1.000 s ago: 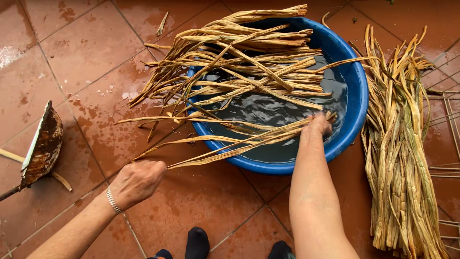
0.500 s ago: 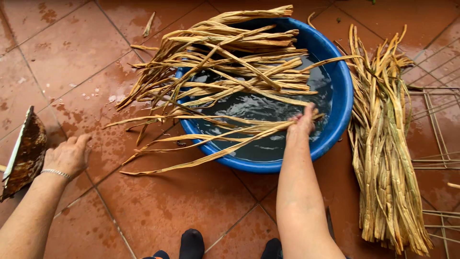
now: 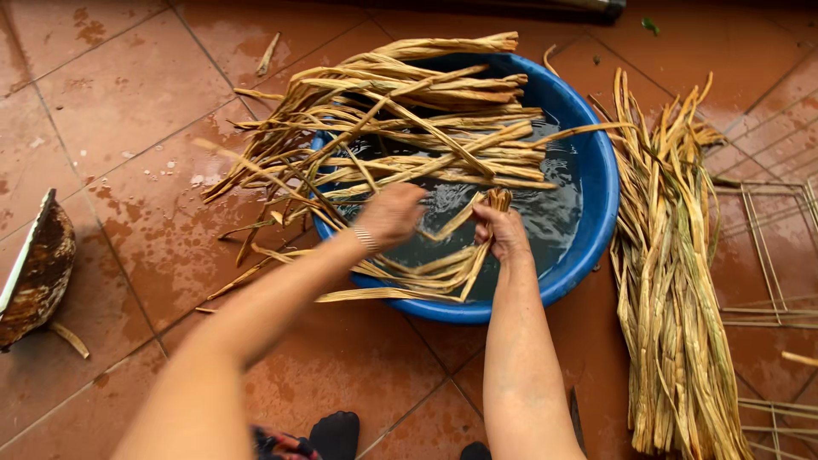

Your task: The person repeatedly submerges long, dried plant strips into a blue basin filled with water. They agitate the strips by hand to ensure they are fully saturated, then lift them out and place them onto a pile on the tiled floor. The process is repeated for multiple strips throughout the clip.

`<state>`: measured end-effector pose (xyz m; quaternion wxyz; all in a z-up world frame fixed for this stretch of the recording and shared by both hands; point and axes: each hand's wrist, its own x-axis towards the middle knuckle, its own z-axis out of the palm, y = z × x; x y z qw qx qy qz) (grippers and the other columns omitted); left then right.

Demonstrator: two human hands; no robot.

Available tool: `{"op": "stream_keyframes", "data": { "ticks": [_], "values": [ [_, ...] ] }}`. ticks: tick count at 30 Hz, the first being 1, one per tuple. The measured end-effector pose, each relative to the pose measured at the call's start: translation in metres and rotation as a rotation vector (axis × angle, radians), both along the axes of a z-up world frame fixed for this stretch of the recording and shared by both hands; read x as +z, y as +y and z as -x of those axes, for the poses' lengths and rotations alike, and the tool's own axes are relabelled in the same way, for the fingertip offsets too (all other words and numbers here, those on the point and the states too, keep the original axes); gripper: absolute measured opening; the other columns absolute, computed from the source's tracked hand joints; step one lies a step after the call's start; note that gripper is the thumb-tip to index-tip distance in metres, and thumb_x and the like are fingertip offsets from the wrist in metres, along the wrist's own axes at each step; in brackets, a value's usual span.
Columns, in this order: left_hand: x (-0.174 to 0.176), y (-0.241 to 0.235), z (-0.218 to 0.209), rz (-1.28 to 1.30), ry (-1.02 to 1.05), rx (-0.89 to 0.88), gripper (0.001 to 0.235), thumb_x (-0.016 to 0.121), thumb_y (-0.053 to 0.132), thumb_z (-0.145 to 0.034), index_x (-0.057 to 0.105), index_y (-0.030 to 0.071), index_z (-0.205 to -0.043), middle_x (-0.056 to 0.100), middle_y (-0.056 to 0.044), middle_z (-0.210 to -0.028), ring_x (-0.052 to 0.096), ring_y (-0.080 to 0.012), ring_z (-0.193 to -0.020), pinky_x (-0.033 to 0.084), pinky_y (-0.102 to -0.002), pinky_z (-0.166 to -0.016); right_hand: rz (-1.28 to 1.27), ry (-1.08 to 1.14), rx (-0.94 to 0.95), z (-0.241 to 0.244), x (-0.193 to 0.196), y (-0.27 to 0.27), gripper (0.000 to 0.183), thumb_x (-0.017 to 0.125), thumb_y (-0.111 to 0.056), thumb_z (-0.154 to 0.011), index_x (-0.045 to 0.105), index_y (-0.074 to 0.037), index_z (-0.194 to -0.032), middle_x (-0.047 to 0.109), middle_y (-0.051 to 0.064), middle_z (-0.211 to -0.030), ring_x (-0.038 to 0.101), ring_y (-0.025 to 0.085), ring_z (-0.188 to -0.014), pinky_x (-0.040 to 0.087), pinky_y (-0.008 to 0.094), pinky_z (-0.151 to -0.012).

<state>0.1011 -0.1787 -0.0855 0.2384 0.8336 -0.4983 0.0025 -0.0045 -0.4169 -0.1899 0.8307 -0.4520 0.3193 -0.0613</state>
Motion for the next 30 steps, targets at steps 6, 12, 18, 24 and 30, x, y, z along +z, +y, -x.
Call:
{"op": "stream_keyframes", "data": {
  "ticks": [6, 12, 18, 24, 30],
  "values": [
    [-0.098, -0.106, 0.032, -0.313, 0.509, 0.132, 0.035, 0.050, 0.035, -0.102, 0.069, 0.010, -0.116, 0.071, -0.020, -0.116, 0.067, -0.0398, -0.112, 0.050, -0.049, -0.099, -0.024, -0.025, -0.042, 0.006, 0.020, 0.002, 0.014, 0.076, -0.015, -0.087, 0.072, -0.008, -0.098, 0.067, 0.005, -0.077, 0.055, 0.011, -0.049, 0.040, 0.028, -0.040],
    [-0.158, -0.114, 0.030, -0.214, 0.644, 0.215, 0.041, 0.045, 0.042, -0.102, 0.073, 0.014, -0.113, 0.072, -0.020, -0.112, 0.067, -0.0416, -0.107, 0.052, -0.049, -0.094, 0.079, 0.092, -0.129, -0.002, -0.024, 0.002, 0.015, 0.080, -0.010, -0.084, 0.069, -0.005, -0.094, 0.070, 0.007, -0.074, 0.054, 0.011, -0.047, 0.040, 0.027, -0.037],
    [-0.152, -0.110, 0.034, -0.034, 1.155, 0.329, 0.048, 0.044, 0.047, -0.104, 0.070, 0.007, -0.103, 0.077, -0.016, -0.098, 0.072, -0.0389, -0.087, 0.057, -0.048, -0.081, 0.042, 0.108, -0.191, -0.012, -0.059, -0.003, 0.018, 0.084, -0.008, -0.082, 0.067, -0.004, -0.086, 0.061, 0.006, -0.066, 0.050, 0.014, -0.044, 0.037, 0.029, -0.036],
    [-0.158, -0.124, 0.046, -0.028, 0.863, 0.298, 0.037, 0.053, 0.036, -0.100, 0.075, 0.007, -0.101, 0.075, -0.015, -0.096, 0.071, -0.0272, -0.087, 0.053, -0.040, -0.080, 0.047, 0.214, -0.462, -0.021, -0.064, -0.004, 0.020, 0.084, -0.014, -0.082, 0.068, -0.002, -0.087, 0.064, 0.006, -0.067, 0.053, 0.015, -0.044, 0.039, 0.031, -0.037],
    [-0.187, -0.119, 0.020, 0.029, 1.025, 0.431, 0.041, 0.047, 0.039, -0.097, 0.068, 0.004, -0.103, 0.076, -0.020, -0.099, 0.075, -0.0361, -0.088, 0.058, -0.048, -0.082, 0.051, 0.146, -0.183, -0.017, -0.070, -0.005, 0.023, 0.083, -0.006, -0.077, 0.068, -0.006, -0.095, 0.069, 0.007, -0.072, 0.062, 0.018, -0.050, 0.038, 0.030, -0.038]
  ]
}}
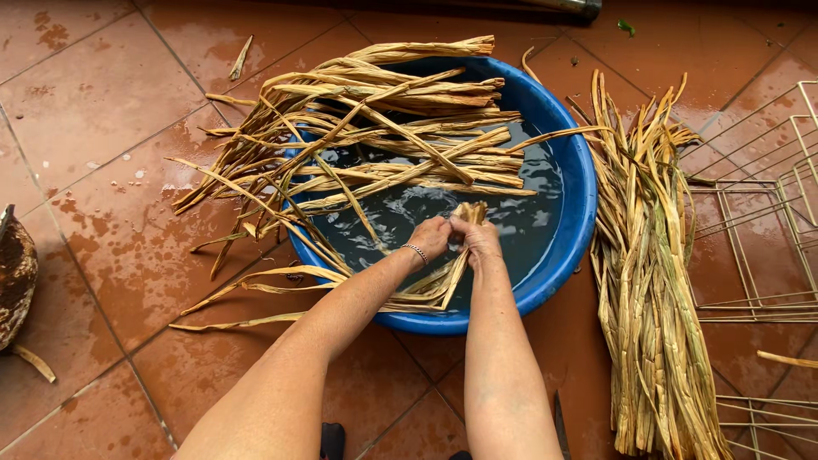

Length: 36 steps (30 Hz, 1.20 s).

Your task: The person repeatedly submerges long, dried plant strips into a blue basin filled with water. They agitate the strips by hand to ensure they are fully saturated, then lift them out and place them onto a pile on the tiled floor. The process is repeated for multiple strips throughout the clip.

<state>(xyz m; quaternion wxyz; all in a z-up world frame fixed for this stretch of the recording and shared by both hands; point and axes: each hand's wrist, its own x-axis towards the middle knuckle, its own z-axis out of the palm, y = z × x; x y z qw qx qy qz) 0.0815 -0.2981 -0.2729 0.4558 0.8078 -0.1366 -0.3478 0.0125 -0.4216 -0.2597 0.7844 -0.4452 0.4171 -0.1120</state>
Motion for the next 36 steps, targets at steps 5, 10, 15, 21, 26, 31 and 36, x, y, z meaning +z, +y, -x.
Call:
{"op": "stream_keyframes", "data": {
  "ticks": [5, 10, 15, 21, 26, 31, 36],
  "values": [
    [0.013, -0.011, 0.013, -0.093, -0.385, -0.282, 0.045, 0.041, 0.038, -0.101, 0.074, 0.007, -0.102, 0.074, -0.023, -0.101, 0.069, -0.0435, -0.095, 0.053, -0.053, -0.089, -0.065, -0.068, -0.276, -0.011, -0.033, -0.005, 0.022, 0.077, -0.001, -0.082, 0.067, 0.006, -0.100, 0.073, 0.015, -0.081, 0.072, 0.024, -0.061, 0.061, 0.034, -0.052],
    [0.073, 0.016, 0.043, -0.294, -0.518, -0.516, 0.035, 0.045, 0.033, -0.098, 0.073, 0.011, -0.098, 0.072, -0.024, -0.096, 0.069, -0.0468, -0.093, 0.054, -0.056, -0.087, -0.169, 0.020, -0.473, -0.008, -0.072, -0.047, 0.010, 0.064, 0.003, -0.086, 0.059, -0.001, -0.093, 0.064, 0.014, -0.071, 0.064, 0.027, -0.054, 0.054, 0.046, -0.049],
    [0.152, 0.098, 0.055, -0.268, -0.764, -0.708, 0.022, 0.050, 0.025, -0.097, 0.061, 0.006, -0.093, 0.072, -0.024, -0.083, 0.070, -0.0459, -0.082, 0.054, -0.059, -0.075, -0.319, -0.059, -0.628, -0.004, -0.081, -0.074, 0.015, 0.058, -0.002, -0.092, 0.055, -0.007, -0.077, 0.055, 0.008, -0.061, 0.056, 0.022, -0.047, 0.050, 0.042, -0.046],
    [0.208, 0.189, 0.057, -0.274, -0.798, -0.786, 0.012, 0.057, 0.018, -0.089, 0.057, 0.006, -0.088, 0.068, -0.019, -0.071, 0.067, -0.0418, -0.069, 0.052, -0.055, -0.060, -0.349, -0.035, -0.687, 0.000, -0.069, -0.064, 0.025, 0.049, -0.006, -0.091, 0.048, -0.011, -0.066, 0.044, 0.002, -0.056, 0.035, 0.014, -0.041, 0.026, 0.031, -0.040],
    [0.236, 0.269, 0.062, -0.194, -1.006, -0.721, 0.010, 0.057, 0.014, -0.091, 0.055, 0.007, -0.084, 0.065, -0.012, -0.069, 0.067, -0.0337, -0.066, 0.053, -0.047, -0.055, -0.304, -0.026, -0.706, 0.007, -0.041, -0.062, 0.025, 0.048, -0.008, -0.092, 0.048, -0.009, -0.066, 0.043, 0.002, -0.056, 0.033, 0.014, -0.041, 0.024, 0.031, -0.041],
    [0.231, 0.360, 0.045, -0.380, -1.057, -0.669, 0.007, 0.060, 0.013, -0.086, 0.054, 0.010, -0.083, 0.064, -0.011, -0.071, 0.067, -0.0301, -0.072, 0.054, -0.044, -0.063, -0.256, -0.015, -0.794, 0.006, -0.021, -0.053, 0.025, 0.052, -0.014, -0.091, 0.054, -0.009, -0.067, 0.049, 0.002, -0.056, 0.039, 0.015, -0.041, 0.026, 0.031, -0.040],
    [0.214, 0.444, -0.007, -0.752, -1.108, -0.558, 0.001, 0.056, 0.013, -0.089, 0.056, 0.014, -0.089, 0.068, -0.007, -0.082, 0.070, -0.0264, -0.082, 0.057, -0.042, -0.074, -0.266, 0.066, -0.769, 0.005, -0.023, -0.056, 0.036, 0.069, -0.033, -0.093, 0.050, -0.009, -0.073, 0.035, -0.001, -0.057, 0.029, 0.013, -0.044, 0.022, 0.029, -0.041]
  ]
}}
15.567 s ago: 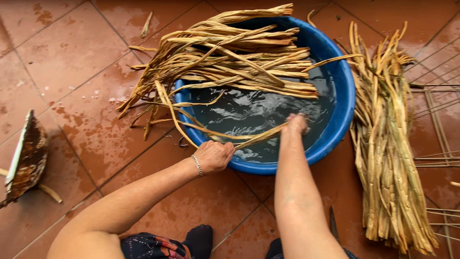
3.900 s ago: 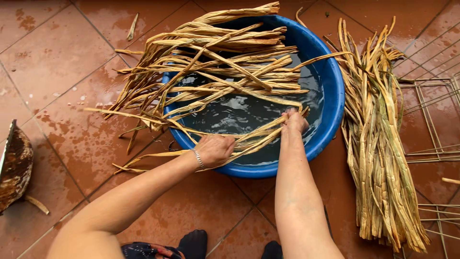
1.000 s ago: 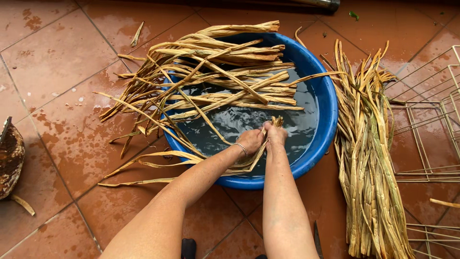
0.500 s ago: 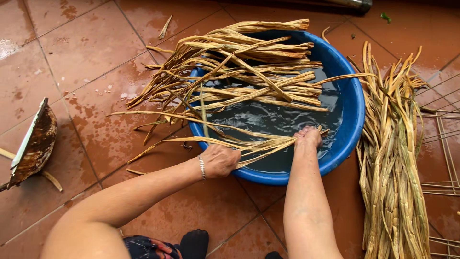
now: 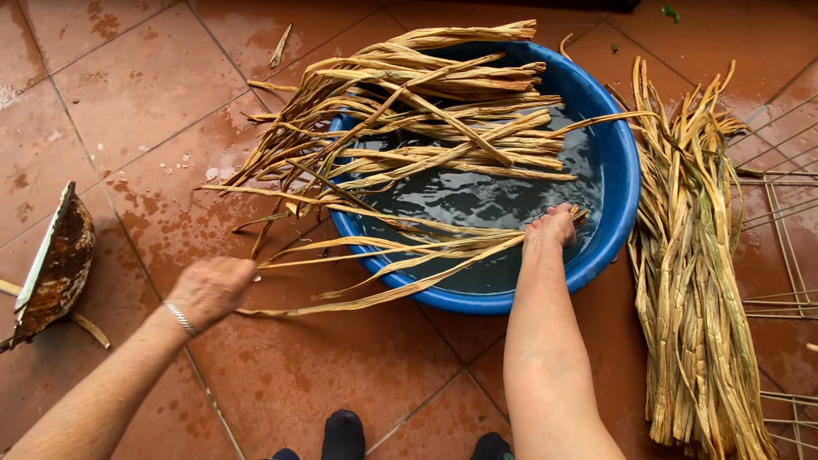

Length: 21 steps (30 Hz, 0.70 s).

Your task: The person repeatedly submerges long, dried plant strips into a blue basin filled with water. They agitate the strips by hand to ensure they are fully saturated, then lift them out and place them onto a pile on the tiled floor. The process is repeated for multiple strips throughout the clip.

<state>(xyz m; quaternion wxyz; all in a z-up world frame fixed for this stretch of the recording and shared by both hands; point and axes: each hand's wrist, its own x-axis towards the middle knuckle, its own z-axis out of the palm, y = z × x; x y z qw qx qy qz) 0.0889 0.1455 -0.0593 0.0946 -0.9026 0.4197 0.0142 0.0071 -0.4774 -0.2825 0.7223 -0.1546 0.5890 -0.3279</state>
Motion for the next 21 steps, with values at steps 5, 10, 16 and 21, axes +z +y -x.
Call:
{"op": "stream_keyframes", "data": {
  "ticks": [5, 10, 16, 21],
  "values": [
    [-0.006, 0.055, -0.030, -0.390, -0.037, 0.380, 0.033, 0.057, 0.028, -0.092, 0.056, 0.026, -0.125, 0.070, -0.003, -0.117, 0.069, -0.0226, -0.112, 0.054, -0.046, -0.095, 0.086, -0.181, 0.058, -0.003, -0.022, -0.034, 0.028, 0.080, -0.027, -0.095, 0.059, -0.009, -0.088, 0.047, 0.001, -0.066, 0.038, 0.014, -0.048, 0.036, 0.031, -0.044],
    [-0.007, 0.037, -0.045, -0.174, -0.006, 0.382, 0.023, 0.059, 0.035, -0.093, 0.066, 0.022, -0.111, 0.072, -0.007, -0.111, 0.071, -0.0297, -0.106, 0.058, -0.046, -0.088, -0.046, -0.387, 0.050, -0.015, -0.020, -0.051, 0.008, 0.063, -0.022, -0.100, 0.060, -0.014, -0.098, 0.053, 0.002, -0.072, 0.046, 0.014, -0.049, 0.040, 0.032, -0.045],
    [0.019, -0.053, -0.048, 0.326, -0.181, 0.087, 0.011, 0.064, 0.022, -0.099, 0.068, 0.013, -0.103, 0.073, -0.009, -0.095, 0.072, -0.0305, -0.078, 0.058, -0.041, -0.066, 0.114, -0.272, 0.179, -0.011, 0.005, -0.032, 0.014, 0.069, -0.018, -0.098, 0.067, -0.004, -0.099, 0.071, 0.006, -0.079, 0.043, 0.010, -0.045, 0.037, 0.028, -0.040],
    [0.006, -0.188, -0.042, 0.585, 0.009, -0.123, 0.006, 0.065, 0.011, -0.095, 0.069, 0.008, -0.099, 0.073, -0.011, -0.088, 0.071, -0.0254, -0.071, 0.058, -0.036, -0.062, 0.131, -0.004, 0.662, 0.000, 0.041, 0.011, 0.019, 0.082, -0.006, -0.082, 0.069, -0.006, -0.096, 0.067, 0.003, -0.070, 0.044, 0.008, -0.042, 0.033, 0.027, -0.038]
  ]
}}
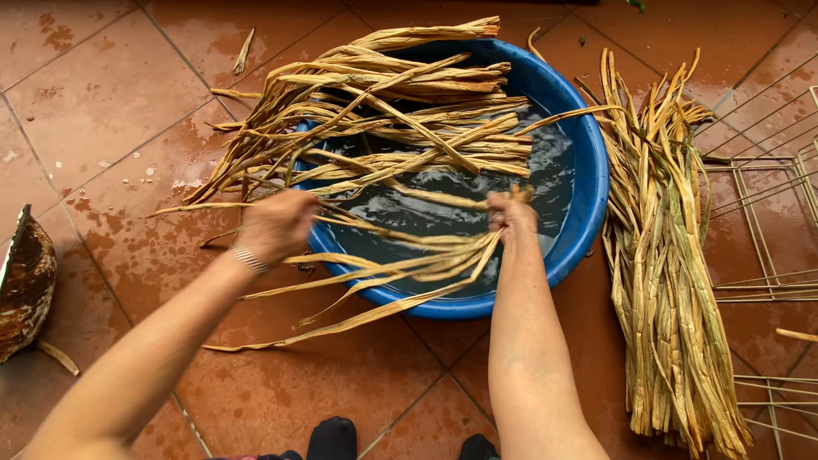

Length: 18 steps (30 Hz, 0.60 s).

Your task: The person repeatedly submerges long, dried plant strips into a blue basin filled with water. They agitate the strips by hand to ensure they are fully saturated, then lift them out and place them onto a pile on the tiled floor. The process is repeated for multiple strips throughout the clip.

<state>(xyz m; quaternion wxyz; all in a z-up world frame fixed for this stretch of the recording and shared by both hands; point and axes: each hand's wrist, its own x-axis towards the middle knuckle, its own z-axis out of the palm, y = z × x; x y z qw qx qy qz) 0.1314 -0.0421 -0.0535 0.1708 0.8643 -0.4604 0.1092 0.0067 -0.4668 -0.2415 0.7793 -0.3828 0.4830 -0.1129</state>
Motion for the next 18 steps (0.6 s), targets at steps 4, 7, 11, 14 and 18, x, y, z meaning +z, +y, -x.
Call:
{"op": "stream_keyframes", "data": {
  "ticks": [4, 7, 11, 14, 18],
  "values": [
    [-0.041, -0.127, 0.029, -0.201, 0.353, -0.064, 0.024, 0.058, 0.022, -0.103, 0.065, 0.008, -0.121, 0.069, -0.013, -0.111, 0.064, -0.0252, -0.109, 0.054, -0.039, -0.096, 0.071, -0.038, 0.238, 0.013, 0.030, 0.035, 0.022, 0.086, -0.012, -0.080, 0.068, -0.008, -0.092, 0.062, 0.002, -0.067, 0.046, 0.009, -0.042, 0.037, 0.026, -0.039],
    [-0.073, -0.206, 0.045, -0.327, 0.345, -0.049, 0.040, 0.048, 0.040, -0.100, 0.059, 0.007, -0.122, 0.065, -0.017, -0.116, 0.060, -0.0316, -0.110, 0.044, -0.051, -0.096, 0.043, -0.177, 0.247, 0.022, 0.045, 0.049, 0.020, 0.085, -0.013, -0.083, 0.068, -0.006, -0.089, 0.066, 0.004, -0.068, 0.053, 0.011, -0.045, 0.039, 0.027, -0.038],
    [-0.115, -0.250, 0.062, -0.253, 0.646, 0.095, 0.039, 0.044, 0.041, -0.106, 0.065, 0.008, -0.111, 0.072, -0.022, -0.103, 0.067, -0.0426, -0.103, 0.046, -0.056, -0.098, 0.061, -0.196, 0.207, 0.027, 0.049, 0.044, 0.018, 0.083, -0.013, -0.084, 0.071, -0.003, -0.092, 0.072, 0.007, -0.075, 0.055, 0.011, -0.051, 0.043, 0.027, -0.041],
    [-0.145, -0.256, 0.059, -0.013, 0.753, 0.159, 0.038, 0.046, 0.038, -0.102, 0.067, 0.006, -0.105, 0.072, -0.026, -0.102, 0.067, -0.0474, -0.100, 0.052, -0.056, -0.089, 0.060, -0.207, 0.192, 0.027, 0.034, 0.043, 0.016, 0.080, -0.014, -0.085, 0.072, -0.003, -0.095, 0.073, 0.007, -0.078, 0.059, 0.012, -0.056, 0.048, 0.028, -0.045],
    [-0.178, -0.260, 0.062, 0.019, 0.788, 0.183, 0.042, 0.047, 0.040, -0.104, 0.067, 0.002, -0.103, 0.069, -0.029, -0.107, 0.065, -0.0489, -0.104, 0.051, -0.056, -0.090, 0.126, -0.124, 0.158, 0.013, 0.003, 0.043, 0.020, 0.080, -0.015, -0.087, 0.074, 0.000, -0.098, 0.075, 0.009, -0.086, 0.068, 0.016, -0.067, 0.055, 0.031, -0.058]
  ]
}}
